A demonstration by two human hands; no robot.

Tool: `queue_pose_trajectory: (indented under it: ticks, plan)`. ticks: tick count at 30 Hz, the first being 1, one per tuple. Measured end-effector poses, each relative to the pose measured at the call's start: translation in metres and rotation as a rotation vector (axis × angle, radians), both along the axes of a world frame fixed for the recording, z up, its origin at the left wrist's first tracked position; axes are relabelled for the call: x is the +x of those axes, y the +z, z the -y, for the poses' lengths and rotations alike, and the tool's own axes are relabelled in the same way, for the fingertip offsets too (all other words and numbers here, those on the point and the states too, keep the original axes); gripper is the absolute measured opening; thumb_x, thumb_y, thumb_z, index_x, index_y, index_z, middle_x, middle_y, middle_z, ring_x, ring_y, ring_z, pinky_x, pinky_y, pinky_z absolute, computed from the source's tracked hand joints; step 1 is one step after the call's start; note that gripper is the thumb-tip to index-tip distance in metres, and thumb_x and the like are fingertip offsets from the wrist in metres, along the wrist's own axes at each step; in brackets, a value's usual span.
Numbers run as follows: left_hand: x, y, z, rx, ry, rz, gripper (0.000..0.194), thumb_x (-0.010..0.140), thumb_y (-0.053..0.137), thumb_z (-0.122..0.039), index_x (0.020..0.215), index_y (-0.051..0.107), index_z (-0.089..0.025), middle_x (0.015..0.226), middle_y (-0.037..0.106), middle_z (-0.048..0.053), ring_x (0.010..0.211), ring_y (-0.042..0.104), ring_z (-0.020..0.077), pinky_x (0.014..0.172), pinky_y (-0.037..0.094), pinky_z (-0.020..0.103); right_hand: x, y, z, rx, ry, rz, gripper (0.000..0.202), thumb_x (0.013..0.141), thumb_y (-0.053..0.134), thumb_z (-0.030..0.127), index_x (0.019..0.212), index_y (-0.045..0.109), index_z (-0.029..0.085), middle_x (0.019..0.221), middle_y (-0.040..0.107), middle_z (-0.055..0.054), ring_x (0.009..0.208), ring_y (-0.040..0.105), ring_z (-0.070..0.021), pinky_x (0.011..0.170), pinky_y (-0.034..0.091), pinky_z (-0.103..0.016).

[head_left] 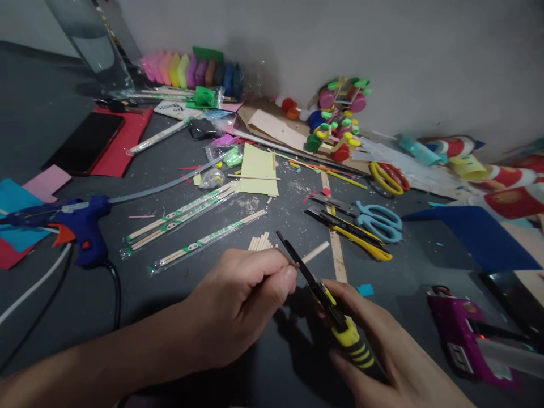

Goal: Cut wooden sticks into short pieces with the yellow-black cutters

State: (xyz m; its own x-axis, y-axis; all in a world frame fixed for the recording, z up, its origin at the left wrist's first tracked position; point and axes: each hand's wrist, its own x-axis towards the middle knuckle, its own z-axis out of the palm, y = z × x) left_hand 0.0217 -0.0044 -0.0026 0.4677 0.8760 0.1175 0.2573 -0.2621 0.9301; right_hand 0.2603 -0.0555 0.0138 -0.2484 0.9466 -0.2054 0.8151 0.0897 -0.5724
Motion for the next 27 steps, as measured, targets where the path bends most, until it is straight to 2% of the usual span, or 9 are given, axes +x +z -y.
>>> queue_pose_trajectory:
  ticks: [8,17,22,27]
  plan:
    - [0.002,0.002,-0.002,0.004,0.023,0.031,0.032,0.100,0.043,-0.022,0.068,0.050,-0.017,0.056,0.035,-0.008,0.051,0.034,0.0066,0.051,0.027,0.022,-0.003,-0.003,0.007,-0.011,-0.087,-0.050,0.053,0.083,0.060,0.040,0.134,0.058,0.029,0.129,0.068,-0.005,0.115,0.066,-0.0301,0.096,0.057,-0.038]
    - [0.002,0.000,-0.001,0.046,0.051,0.005,0.032,0.099,0.043,-0.021,0.068,0.046,-0.018,0.057,0.039,-0.007,0.052,0.036,0.0071,0.052,0.027,0.023,0.000,-0.007,0.011,-0.045,-0.120,-0.085,0.054,0.086,0.059,0.048,0.138,0.055,0.031,0.138,0.062,-0.005,0.121,0.063,-0.0295,0.098,0.055,-0.038]
    - [0.002,0.000,-0.002,0.059,0.056,0.021,0.032,0.098,0.044,-0.018,0.066,0.041,-0.019,0.058,0.039,-0.007,0.052,0.036,0.0068,0.052,0.027,0.023,0.006,-0.007,0.008,-0.096,-0.055,-0.081,0.057,0.086,0.061,0.052,0.138,0.056,0.029,0.136,0.064,-0.006,0.118,0.065,-0.0299,0.096,0.056,-0.037]
    - [0.002,0.000,-0.002,0.068,0.052,0.029,0.033,0.097,0.045,-0.015,0.065,0.037,-0.019,0.058,0.036,-0.007,0.053,0.034,0.0060,0.053,0.026,0.023,0.007,-0.009,0.009,-0.026,-0.101,-0.055,0.057,0.088,0.058,0.055,0.139,0.054,0.029,0.137,0.063,-0.006,0.118,0.064,-0.0302,0.097,0.055,-0.039]
